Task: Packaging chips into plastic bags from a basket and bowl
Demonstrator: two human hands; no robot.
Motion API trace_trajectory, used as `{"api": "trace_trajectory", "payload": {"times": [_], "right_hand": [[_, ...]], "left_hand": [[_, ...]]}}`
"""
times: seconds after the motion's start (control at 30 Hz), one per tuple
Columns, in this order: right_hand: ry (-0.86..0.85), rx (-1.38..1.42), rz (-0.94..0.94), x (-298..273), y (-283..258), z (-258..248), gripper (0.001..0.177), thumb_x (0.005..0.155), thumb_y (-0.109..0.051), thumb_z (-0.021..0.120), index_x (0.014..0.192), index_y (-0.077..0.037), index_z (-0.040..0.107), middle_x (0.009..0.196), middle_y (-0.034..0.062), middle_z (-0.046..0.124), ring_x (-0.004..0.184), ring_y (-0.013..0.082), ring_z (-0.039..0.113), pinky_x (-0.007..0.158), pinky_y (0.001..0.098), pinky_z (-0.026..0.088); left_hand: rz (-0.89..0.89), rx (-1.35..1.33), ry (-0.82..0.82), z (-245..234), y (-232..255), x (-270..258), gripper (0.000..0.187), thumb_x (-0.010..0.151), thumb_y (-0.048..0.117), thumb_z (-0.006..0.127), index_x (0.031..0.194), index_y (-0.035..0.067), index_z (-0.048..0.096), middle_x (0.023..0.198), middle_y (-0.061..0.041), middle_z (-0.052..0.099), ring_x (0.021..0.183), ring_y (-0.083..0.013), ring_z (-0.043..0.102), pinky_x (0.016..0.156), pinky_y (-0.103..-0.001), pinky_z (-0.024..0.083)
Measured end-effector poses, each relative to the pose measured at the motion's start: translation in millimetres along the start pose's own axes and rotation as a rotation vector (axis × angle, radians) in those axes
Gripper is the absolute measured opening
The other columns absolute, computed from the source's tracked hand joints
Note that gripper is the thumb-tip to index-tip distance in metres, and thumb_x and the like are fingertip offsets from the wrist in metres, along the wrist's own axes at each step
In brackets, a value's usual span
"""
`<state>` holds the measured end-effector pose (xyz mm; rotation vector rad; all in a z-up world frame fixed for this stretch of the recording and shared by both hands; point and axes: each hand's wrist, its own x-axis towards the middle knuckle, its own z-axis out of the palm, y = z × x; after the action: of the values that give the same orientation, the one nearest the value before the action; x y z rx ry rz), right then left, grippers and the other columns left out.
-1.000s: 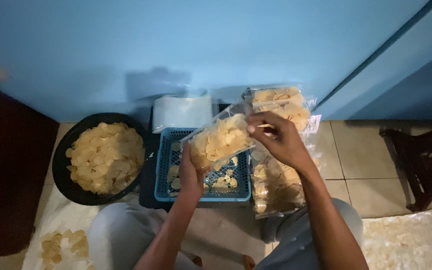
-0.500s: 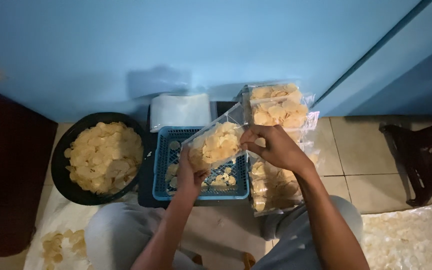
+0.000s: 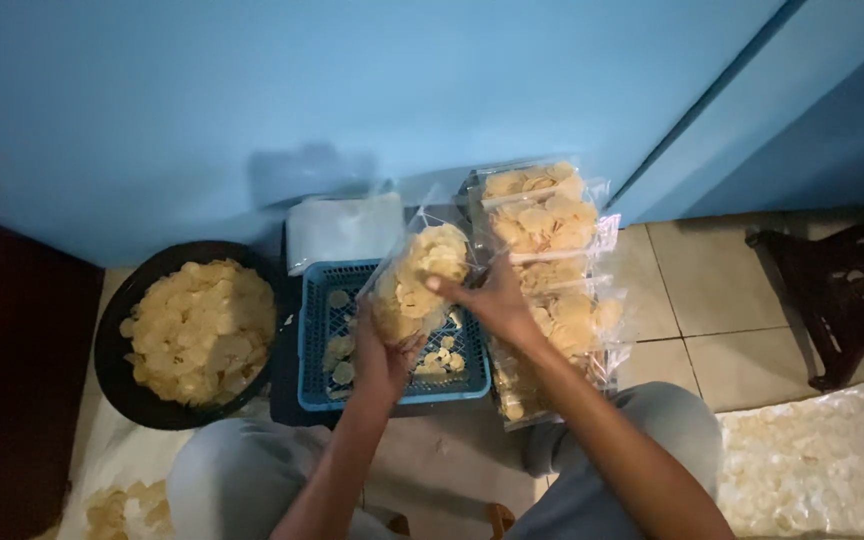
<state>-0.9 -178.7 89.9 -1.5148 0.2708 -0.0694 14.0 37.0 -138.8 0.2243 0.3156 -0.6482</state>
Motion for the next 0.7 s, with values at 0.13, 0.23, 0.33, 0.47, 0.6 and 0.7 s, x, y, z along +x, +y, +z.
{"api": "trace_trajectory", "payload": {"times": [0.13, 0.23, 0.33, 0.47, 0.6, 0.7], "right_hand": [[0.036, 0.103, 0.09, 1, 22, 12, 0.1, 0.063, -0.025, 0.102, 0.145, 0.0, 0.05, 0.115, 0.0181, 0.063, 0.098, 0.0304, 0.066, 0.083, 0.0402, 0.059], [0.111, 0.144, 0.212, 12, 21, -4, 0.077, 0.07, -0.027, 0.098, 0.129, 0.003, 0.059, 0.114, 0.0233, 0.069, 0.099, 0.0333, 0.068, 0.082, 0.0443, 0.057], [0.24, 0.15, 0.261, 19, -3, -10, 0.065, 0.067, -0.028, 0.099, 0.112, 0.004, 0.064, 0.085, 0.0115, 0.063, 0.066, 0.0183, 0.063, 0.056, 0.029, 0.053], [0.3, 0.27, 0.266, 59, 5, -45, 0.082, 0.07, -0.037, 0.099, 0.129, 0.002, 0.056, 0.109, 0.0166, 0.062, 0.098, 0.0337, 0.067, 0.092, 0.0573, 0.052], [0.39, 0.449, 0.202, 123, 33, -99, 0.077, 0.08, -0.037, 0.096, 0.126, -0.002, 0.046, 0.089, 0.0018, 0.043, 0.075, 0.0198, 0.056, 0.066, 0.0317, 0.049], [0.479, 0.58, 0.209, 152, 54, -130, 0.089, 0.077, -0.044, 0.098, 0.137, 0.0, 0.05, 0.131, 0.0204, 0.044, 0.127, 0.04, 0.059, 0.1, 0.0481, 0.053]], "left_hand": [[0.094, 0.112, -0.001, 27, -30, 15, 0.095, 0.082, 0.065, 0.082, 0.154, 0.008, 0.056, 0.153, -0.014, 0.056, 0.123, -0.0482, 0.063, 0.076, -0.042, 0.065], [0.057, -0.08, -0.731, 68, -41, 8, 0.055, 0.095, 0.056, 0.072, 0.121, 0.008, 0.08, 0.114, -0.044, 0.068, 0.059, -0.0287, 0.068, 0.039, -0.038, 0.056], [0.152, 0.455, 0.348, 115, -46, -23, 0.082, 0.1, 0.053, 0.063, 0.164, 0.012, 0.032, 0.166, -0.03, 0.036, 0.131, -0.0566, 0.058, 0.112, -0.069, 0.051], [0.165, 0.627, 0.226, 130, -46, -31, 0.087, 0.105, 0.058, 0.051, 0.168, 0.008, 0.017, 0.166, -0.028, 0.03, 0.144, -0.049, 0.05, 0.123, -0.064, 0.045], [0.217, 0.688, 0.198, 138, -47, -29, 0.078, 0.109, 0.054, 0.047, 0.165, 0.004, 0.03, 0.164, -0.03, 0.037, 0.144, -0.0517, 0.048, 0.121, -0.067, 0.043], [0.245, 0.812, 0.165, 152, -49, -38, 0.072, 0.113, 0.05, 0.039, 0.161, -0.003, 0.032, 0.161, -0.034, 0.037, 0.147, -0.0537, 0.043, 0.123, -0.069, 0.042]]}}
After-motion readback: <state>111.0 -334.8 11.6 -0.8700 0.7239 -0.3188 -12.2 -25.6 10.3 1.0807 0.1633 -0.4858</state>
